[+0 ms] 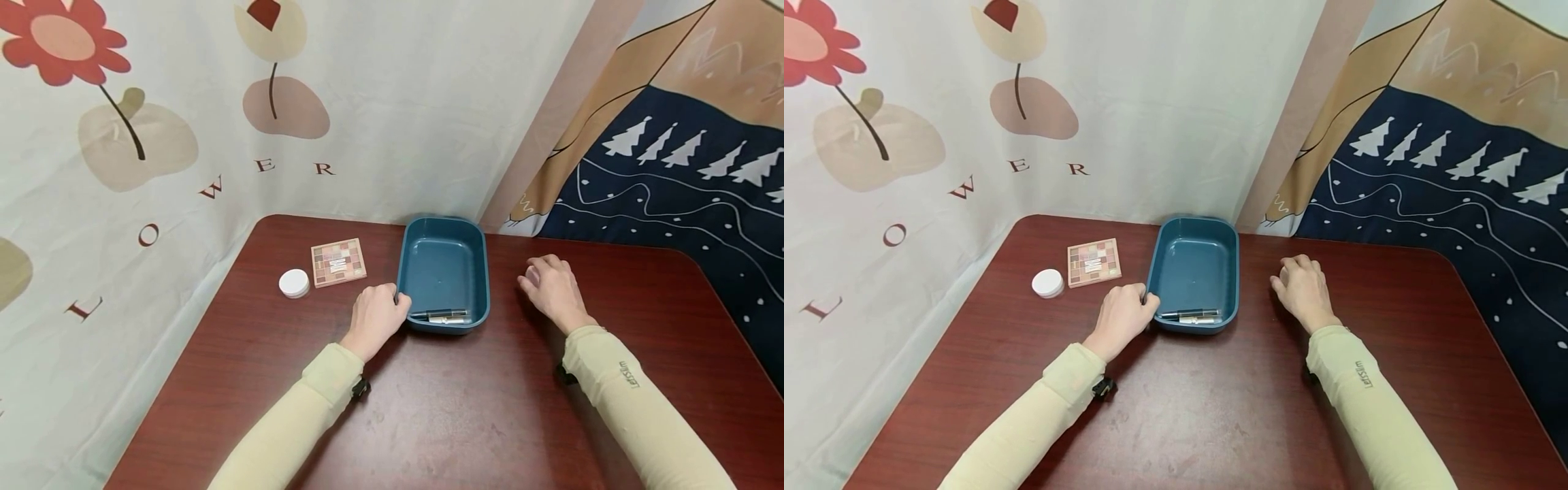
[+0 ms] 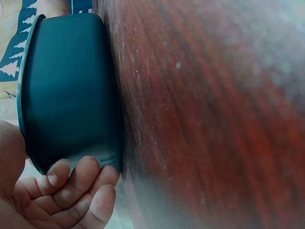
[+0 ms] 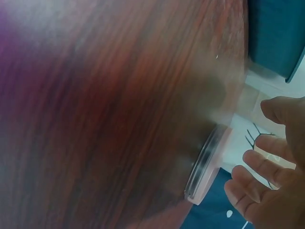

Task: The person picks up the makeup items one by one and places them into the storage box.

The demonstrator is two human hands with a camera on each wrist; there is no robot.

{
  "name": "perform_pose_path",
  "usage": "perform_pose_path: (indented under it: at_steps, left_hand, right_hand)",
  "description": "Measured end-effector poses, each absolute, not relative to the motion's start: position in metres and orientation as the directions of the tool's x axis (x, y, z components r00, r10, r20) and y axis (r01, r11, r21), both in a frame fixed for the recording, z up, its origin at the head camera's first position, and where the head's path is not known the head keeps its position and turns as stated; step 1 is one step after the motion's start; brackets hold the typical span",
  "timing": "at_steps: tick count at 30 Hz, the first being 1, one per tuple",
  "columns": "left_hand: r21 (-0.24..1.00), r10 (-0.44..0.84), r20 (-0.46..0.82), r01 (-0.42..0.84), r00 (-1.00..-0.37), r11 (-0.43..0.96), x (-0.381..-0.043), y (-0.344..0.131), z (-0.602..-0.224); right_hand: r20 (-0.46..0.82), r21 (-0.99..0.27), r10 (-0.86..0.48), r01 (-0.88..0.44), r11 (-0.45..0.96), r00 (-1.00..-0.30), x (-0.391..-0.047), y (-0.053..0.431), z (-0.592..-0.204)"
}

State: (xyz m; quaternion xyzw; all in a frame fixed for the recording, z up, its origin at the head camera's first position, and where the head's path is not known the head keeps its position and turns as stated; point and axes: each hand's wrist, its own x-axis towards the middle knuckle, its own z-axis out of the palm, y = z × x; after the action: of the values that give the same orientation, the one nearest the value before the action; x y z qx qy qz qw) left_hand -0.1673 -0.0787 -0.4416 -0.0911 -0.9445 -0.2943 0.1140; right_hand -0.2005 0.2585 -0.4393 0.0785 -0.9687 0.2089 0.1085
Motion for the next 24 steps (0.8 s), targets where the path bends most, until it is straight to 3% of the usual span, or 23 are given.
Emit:
perform_pose_path:
  at_steps: [24]
  left_hand:
    - [0.526,0.099,0.276,0.236,-0.956,0.817,-0.166,-0.078,-0.442]
  right_hand:
    - [0.066,-0.368,-0.019,-0.042,0.929,-0.998,-0.203,0.27,-0.442]
